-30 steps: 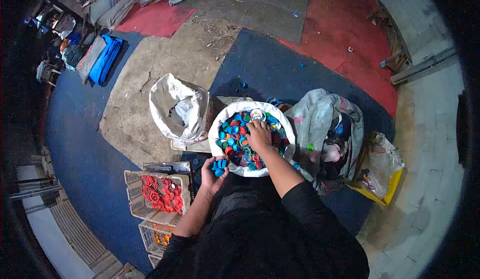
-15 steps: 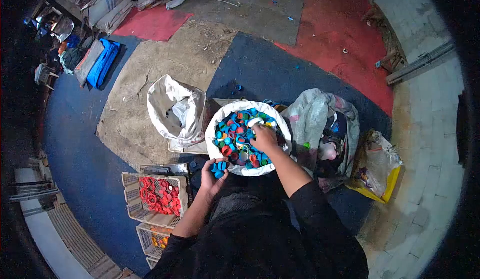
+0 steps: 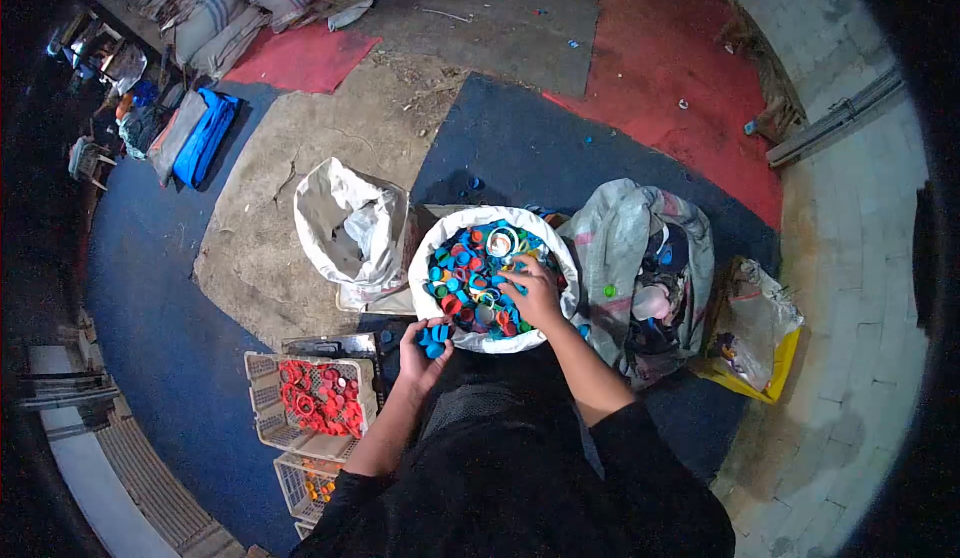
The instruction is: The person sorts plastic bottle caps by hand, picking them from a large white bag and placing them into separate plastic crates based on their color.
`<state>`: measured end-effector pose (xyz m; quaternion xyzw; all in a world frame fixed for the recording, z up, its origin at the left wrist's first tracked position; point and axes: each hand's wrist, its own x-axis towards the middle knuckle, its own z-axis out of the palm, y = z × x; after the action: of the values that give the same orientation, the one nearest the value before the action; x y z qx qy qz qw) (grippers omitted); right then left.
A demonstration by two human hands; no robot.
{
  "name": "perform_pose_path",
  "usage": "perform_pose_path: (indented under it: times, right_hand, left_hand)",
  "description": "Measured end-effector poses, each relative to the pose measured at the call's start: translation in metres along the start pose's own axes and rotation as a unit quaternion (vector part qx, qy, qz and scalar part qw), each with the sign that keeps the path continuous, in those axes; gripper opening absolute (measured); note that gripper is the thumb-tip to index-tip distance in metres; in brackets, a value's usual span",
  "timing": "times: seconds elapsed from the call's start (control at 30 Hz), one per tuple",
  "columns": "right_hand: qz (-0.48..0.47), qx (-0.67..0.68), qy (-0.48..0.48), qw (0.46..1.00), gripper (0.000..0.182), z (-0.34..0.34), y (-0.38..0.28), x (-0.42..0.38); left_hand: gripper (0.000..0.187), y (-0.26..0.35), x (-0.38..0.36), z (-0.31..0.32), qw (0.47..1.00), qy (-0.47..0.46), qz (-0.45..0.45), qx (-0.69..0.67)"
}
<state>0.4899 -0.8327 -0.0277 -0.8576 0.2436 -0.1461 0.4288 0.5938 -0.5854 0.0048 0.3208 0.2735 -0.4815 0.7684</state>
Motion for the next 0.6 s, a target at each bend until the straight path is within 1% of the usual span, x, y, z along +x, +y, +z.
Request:
perform_pose_path:
  times: [0.03, 0.13, 0.17, 0.2, 0.23, 0.27, 0.3, 0.4, 0.43, 0.53, 0.57, 0.6]
  right_hand:
    - [-0.024, 0.032, 0.033, 0.999, 0.025, 0.006, 0.012, -0.004]
    - [0.008, 0.095, 0.091, 0.991, 0.027, 0.013, 0.03, -0.018]
    - [0.11, 0.284, 0.058, 0.951, 0.033, 0.025, 0.045, -0.024]
    - [0.184, 0.364, 0.055, 0.911, 0.034, 0.022, 0.04, -0.028]
    - [0.255, 0.44, 0.051, 0.859, 0.036, 0.019, 0.036, -0.032]
    - [0.323, 0.511, 0.046, 0.795, 0.038, 0.014, 0.032, -0.035]
    - [0.322, 0.599, 0.006, 0.734, 0.04, 0.005, 0.026, -0.035]
    - [0.364, 0.624, -0.003, 0.691, 0.039, -0.006, 0.008, -0.038]
    - [0.372, 0.561, -0.013, 0.739, 0.04, -0.001, 0.017, -0.038]
    - [0.365, 0.435, 0.005, 0.823, 0.04, 0.011, 0.034, -0.042]
    - [0.336, 0.355, -0.041, 0.871, 0.042, 0.017, 0.056, -0.041]
    - [0.282, 0.32, -0.022, 0.904, 0.041, 0.015, 0.054, -0.04]
  left_hand:
    - [0.029, -0.001, 0.002, -0.003, 1.0, -0.002, -0.002, 0.001]
    - [0.029, -0.003, 0.008, -0.003, 1.0, -0.003, -0.011, 0.003]
    - [0.029, -0.004, 0.011, -0.001, 1.0, -0.002, -0.014, 0.003]
    - [0.028, -0.004, 0.013, 0.002, 1.0, -0.007, -0.016, 0.003]
    - [0.028, -0.005, 0.015, 0.004, 1.0, -0.012, -0.018, 0.003]
    - [0.028, -0.006, 0.016, 0.006, 1.0, -0.017, -0.02, 0.003]
    - [0.027, -0.007, 0.017, 0.009, 1.0, -0.017, -0.018, 0.004]
    - [0.028, -0.008, 0.019, 0.014, 1.0, -0.022, -0.021, 0.001]
    - [0.03, -0.008, 0.022, 0.013, 0.999, -0.026, -0.026, -0.007]
    - [0.032, -0.005, 0.02, 0.019, 0.999, -0.025, -0.027, -0.003]
    - [0.032, -0.005, 0.019, 0.022, 0.999, -0.022, -0.025, 0.002]
    - [0.032, -0.005, 0.02, 0.022, 1.0, -0.019, -0.022, 0.004]
